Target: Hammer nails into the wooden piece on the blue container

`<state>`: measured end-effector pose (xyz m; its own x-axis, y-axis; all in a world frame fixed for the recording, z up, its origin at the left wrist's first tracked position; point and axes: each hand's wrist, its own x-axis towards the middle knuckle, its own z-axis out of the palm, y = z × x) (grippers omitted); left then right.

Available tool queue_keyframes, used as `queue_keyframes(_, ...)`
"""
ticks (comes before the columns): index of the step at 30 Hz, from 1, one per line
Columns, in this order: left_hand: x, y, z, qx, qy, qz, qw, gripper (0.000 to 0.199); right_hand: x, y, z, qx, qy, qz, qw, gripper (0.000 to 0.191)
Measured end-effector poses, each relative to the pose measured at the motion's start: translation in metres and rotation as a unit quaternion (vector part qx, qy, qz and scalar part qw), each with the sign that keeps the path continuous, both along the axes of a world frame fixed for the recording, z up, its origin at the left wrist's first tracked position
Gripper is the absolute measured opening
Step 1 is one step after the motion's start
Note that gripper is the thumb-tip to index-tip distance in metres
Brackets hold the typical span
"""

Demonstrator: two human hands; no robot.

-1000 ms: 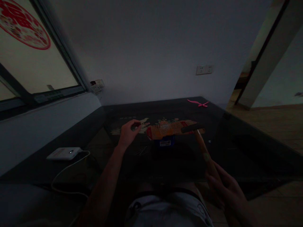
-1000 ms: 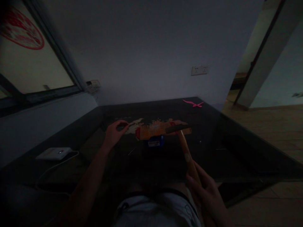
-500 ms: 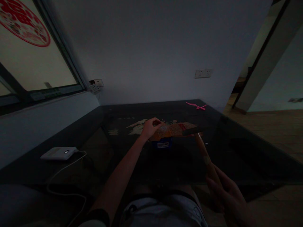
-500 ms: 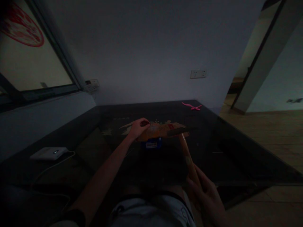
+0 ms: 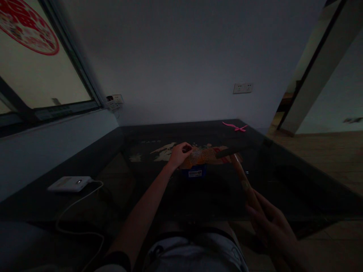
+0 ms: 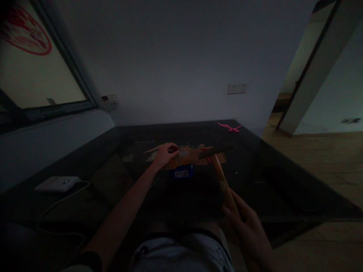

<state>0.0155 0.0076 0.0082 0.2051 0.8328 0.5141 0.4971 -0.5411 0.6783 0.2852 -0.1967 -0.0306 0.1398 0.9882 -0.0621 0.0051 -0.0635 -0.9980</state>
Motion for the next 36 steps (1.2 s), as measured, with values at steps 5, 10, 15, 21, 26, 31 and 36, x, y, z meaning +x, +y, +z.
queue_keyframes(5, -0.001, 0.0, -0.003, -0.004, -0.007, -0.001, 1.0, 0.006, -0.004, 0.016, 0.033, 0.058, -0.063, 0.025, 0.996, 0.058)
queue_keyframes(10, -0.001, 0.003, -0.007, -0.02, -0.016, -0.011, 1.0, 0.008, -0.009, 0.036, 0.071, 0.054, -0.11, 0.088, 0.989, 0.061)
queue_keyframes(15, -0.001, 0.002, -0.005, -0.017, 0.011, 0.01, 1.0, 0.009, -0.008, 0.066, 0.116, 0.098, -0.197, 0.197, 0.956, 0.059)
queue_keyframes(21, 0.001, 0.0, -0.003, -0.033, 0.017, 0.027, 0.999, 0.01, -0.018, 0.09, 0.135, 0.081, -0.301, 0.283, 0.907, 0.052)
queue_keyframes(26, 0.001, 0.0, -0.004, -0.032, 0.021, 0.034, 0.999, 0.011, -0.03, 0.096, 0.131, 0.094, -0.345, 0.307, 0.882, 0.047)
queue_keyframes(31, 0.003, -0.001, -0.002, -0.041, 0.023, 0.038, 0.998, 0.011, -0.032, 0.097, 0.135, 0.089, -0.354, 0.306, 0.879, 0.044)
queue_keyframes(36, 0.003, -0.004, 0.002, -0.05, 0.036, 0.047, 0.997, 0.013, -0.034, 0.094, 0.137, 0.104, -0.367, 0.311, 0.87, 0.047)
